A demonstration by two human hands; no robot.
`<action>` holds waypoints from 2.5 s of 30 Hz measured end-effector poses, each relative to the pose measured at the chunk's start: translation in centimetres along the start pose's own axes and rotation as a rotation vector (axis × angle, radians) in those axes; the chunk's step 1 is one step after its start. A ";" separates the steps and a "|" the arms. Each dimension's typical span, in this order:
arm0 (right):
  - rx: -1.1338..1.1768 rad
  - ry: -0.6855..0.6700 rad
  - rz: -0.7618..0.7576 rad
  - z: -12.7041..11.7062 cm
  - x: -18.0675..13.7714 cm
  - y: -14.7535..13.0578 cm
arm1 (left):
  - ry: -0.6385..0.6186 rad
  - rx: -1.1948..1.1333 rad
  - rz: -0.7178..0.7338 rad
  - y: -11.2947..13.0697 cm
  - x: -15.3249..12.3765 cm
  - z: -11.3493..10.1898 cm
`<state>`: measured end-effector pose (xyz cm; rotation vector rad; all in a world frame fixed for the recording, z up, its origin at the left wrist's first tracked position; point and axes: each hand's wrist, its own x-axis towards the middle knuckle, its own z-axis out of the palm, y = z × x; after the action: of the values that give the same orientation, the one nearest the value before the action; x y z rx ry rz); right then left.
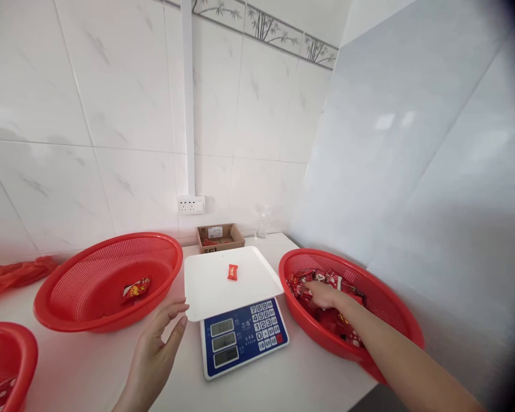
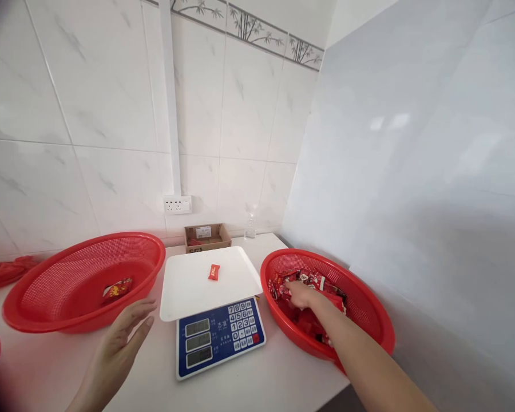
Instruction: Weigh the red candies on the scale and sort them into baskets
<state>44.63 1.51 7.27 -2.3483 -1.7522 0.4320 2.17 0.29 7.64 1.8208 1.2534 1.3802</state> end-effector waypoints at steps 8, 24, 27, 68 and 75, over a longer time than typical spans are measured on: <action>0.032 0.153 0.033 -4.3 1.5 0.3 | -0.045 0.000 -0.016 0.7 -0.3 0.3; 0.651 0.054 -0.117 -4.0 0.0 -12.5 | -0.143 0.019 0.039 2.2 -1.1 0.7; 0.758 -0.124 -0.162 -2.3 0.1 -15.9 | -0.146 0.030 0.037 2.2 -1.5 0.3; 0.044 0.220 -0.023 -4.2 -1.3 -3.3 | -0.154 0.186 -0.102 -5.0 -3.8 -3.2; -0.052 -0.041 0.107 -2.3 -4.8 4.0 | -0.209 0.178 -0.072 -5.7 -3.4 -2.0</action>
<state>47.77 -4.21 8.81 -2.4954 -1.6802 0.4590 -1.91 -0.57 2.04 1.9604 1.3505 1.0374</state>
